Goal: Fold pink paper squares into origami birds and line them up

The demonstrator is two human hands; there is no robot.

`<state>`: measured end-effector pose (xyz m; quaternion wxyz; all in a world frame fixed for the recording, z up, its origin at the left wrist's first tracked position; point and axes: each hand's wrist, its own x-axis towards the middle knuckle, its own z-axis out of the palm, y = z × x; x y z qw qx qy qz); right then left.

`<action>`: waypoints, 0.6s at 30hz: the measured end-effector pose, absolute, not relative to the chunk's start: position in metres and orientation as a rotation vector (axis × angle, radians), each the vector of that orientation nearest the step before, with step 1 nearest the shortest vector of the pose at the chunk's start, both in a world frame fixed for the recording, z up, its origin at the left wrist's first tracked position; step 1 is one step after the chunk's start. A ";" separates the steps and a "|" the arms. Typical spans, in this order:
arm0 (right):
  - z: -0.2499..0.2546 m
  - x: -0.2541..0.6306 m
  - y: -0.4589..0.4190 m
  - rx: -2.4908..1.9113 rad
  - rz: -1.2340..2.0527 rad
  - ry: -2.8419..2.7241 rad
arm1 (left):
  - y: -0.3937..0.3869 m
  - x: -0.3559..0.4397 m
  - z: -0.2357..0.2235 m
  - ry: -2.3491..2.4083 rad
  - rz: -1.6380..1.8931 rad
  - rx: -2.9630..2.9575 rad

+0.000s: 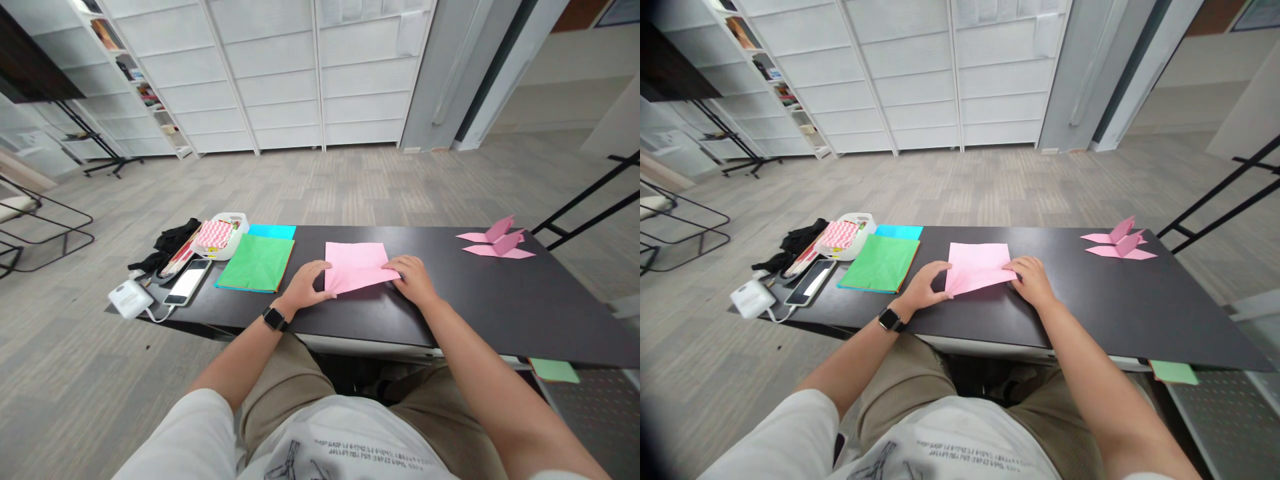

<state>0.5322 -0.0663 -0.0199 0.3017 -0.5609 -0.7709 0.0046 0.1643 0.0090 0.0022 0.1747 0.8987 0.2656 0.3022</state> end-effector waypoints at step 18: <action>-0.022 0.544 -0.040 -1.521 0.232 -1.531 | 0.051 0.196 0.003 0.724 0.817 2.506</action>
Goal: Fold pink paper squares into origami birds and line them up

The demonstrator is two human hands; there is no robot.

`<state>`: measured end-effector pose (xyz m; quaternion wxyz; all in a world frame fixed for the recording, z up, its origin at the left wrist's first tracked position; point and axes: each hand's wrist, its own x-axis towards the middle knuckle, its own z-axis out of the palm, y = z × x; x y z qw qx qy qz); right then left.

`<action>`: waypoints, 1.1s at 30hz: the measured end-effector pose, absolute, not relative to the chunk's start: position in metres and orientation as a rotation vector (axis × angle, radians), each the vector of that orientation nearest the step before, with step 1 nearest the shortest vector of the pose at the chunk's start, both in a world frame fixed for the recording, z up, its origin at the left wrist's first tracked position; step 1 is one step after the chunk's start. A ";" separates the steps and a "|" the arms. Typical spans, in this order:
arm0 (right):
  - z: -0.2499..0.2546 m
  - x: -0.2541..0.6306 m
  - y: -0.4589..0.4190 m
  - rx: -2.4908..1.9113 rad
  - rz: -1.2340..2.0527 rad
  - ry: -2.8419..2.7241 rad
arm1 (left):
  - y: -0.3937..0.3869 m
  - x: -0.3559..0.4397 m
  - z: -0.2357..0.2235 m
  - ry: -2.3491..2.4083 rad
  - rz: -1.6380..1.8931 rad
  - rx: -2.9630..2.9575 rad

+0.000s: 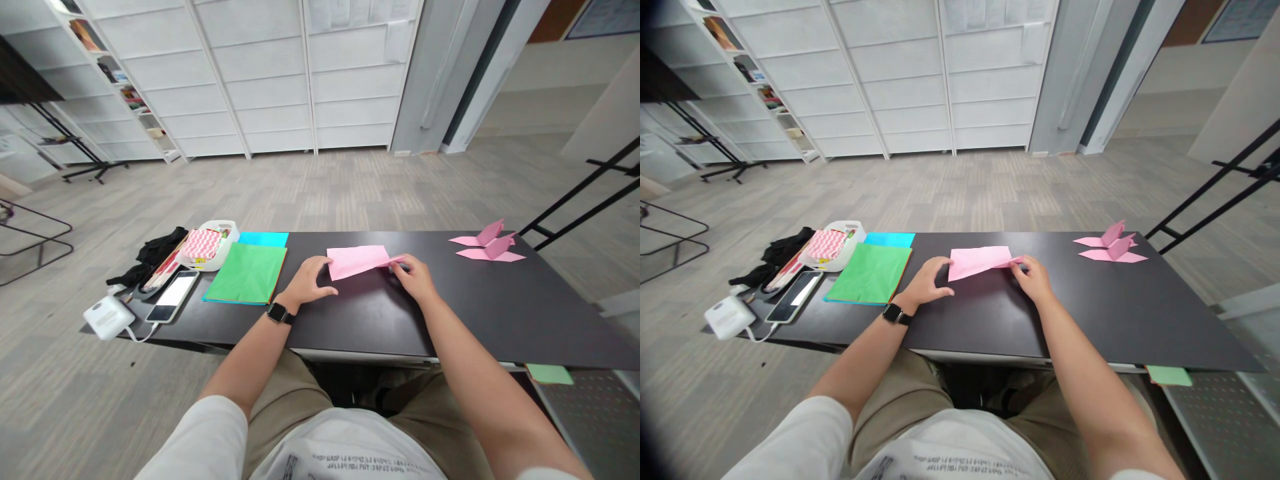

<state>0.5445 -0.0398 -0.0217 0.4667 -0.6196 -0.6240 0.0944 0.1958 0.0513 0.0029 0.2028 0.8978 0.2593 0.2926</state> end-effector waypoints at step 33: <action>-0.026 0.542 -0.047 -1.670 0.099 -1.918 | 0.062 0.198 -0.014 1.197 0.801 2.476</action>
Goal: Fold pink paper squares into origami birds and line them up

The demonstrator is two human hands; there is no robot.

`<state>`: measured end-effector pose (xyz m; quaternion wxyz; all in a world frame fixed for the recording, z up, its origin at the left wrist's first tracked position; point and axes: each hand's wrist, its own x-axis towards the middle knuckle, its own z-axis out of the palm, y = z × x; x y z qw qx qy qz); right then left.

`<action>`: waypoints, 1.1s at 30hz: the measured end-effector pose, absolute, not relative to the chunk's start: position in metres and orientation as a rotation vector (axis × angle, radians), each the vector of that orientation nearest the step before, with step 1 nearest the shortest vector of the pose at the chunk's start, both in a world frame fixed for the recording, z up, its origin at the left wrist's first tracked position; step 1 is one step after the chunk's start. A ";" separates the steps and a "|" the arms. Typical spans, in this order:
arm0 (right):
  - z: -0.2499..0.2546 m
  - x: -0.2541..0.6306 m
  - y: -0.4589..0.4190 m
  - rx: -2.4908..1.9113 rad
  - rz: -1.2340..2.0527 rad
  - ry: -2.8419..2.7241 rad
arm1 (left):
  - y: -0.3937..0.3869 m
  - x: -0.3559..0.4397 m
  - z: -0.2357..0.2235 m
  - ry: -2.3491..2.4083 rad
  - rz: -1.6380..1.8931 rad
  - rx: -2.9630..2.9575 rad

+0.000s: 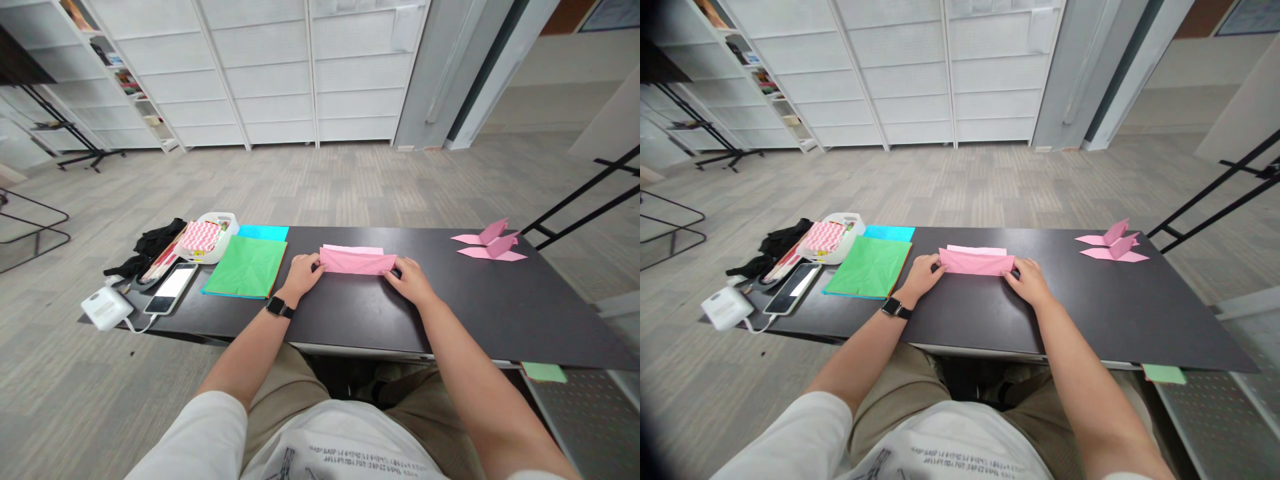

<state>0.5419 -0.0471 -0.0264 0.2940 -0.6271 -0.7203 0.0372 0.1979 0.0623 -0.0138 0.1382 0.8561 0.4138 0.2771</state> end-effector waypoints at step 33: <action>-0.028 0.533 -0.053 -1.723 0.164 -1.875 | 0.016 0.266 -0.019 0.906 0.676 2.741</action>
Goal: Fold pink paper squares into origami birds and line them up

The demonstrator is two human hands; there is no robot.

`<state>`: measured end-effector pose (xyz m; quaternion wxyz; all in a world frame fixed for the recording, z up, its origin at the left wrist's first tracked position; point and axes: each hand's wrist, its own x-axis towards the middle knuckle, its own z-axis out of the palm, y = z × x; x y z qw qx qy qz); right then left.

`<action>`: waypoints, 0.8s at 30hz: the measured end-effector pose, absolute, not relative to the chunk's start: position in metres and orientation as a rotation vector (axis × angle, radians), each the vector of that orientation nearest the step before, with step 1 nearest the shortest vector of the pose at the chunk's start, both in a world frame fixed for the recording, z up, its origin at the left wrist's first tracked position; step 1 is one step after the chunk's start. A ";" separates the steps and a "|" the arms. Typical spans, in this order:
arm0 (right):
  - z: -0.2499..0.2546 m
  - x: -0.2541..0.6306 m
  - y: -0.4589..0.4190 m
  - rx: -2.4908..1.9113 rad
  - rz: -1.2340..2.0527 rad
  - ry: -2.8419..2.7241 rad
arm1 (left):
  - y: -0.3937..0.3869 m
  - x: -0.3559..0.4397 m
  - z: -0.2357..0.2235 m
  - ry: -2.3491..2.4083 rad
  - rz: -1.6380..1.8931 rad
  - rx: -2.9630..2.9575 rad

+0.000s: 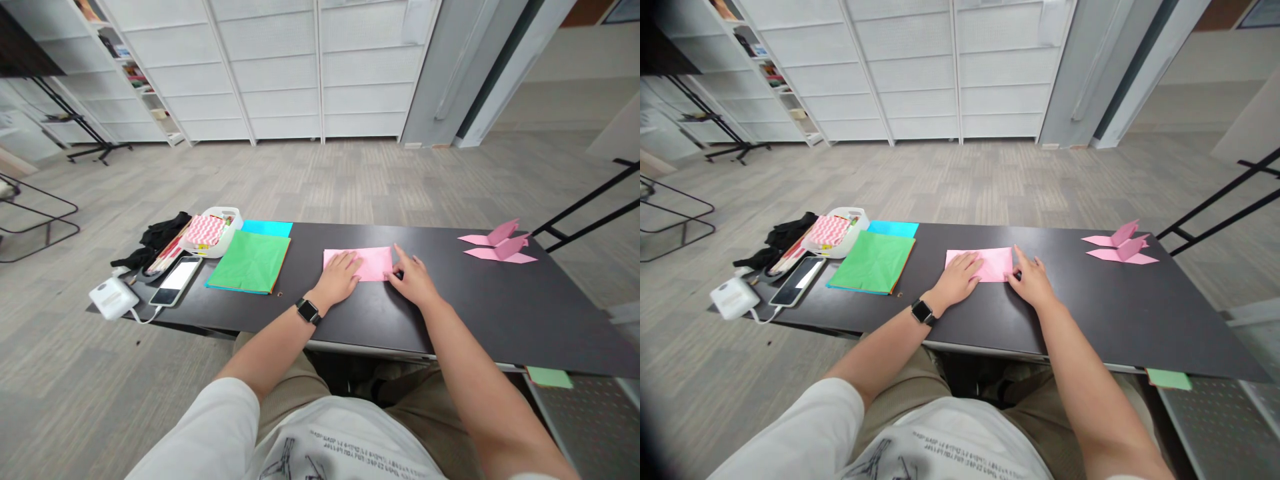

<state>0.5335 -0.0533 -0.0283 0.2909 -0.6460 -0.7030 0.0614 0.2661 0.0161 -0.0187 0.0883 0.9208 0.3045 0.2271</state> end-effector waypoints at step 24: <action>0.013 0.514 -0.062 -1.960 -0.066 -2.066 | 0.011 0.259 -0.011 1.030 0.458 2.675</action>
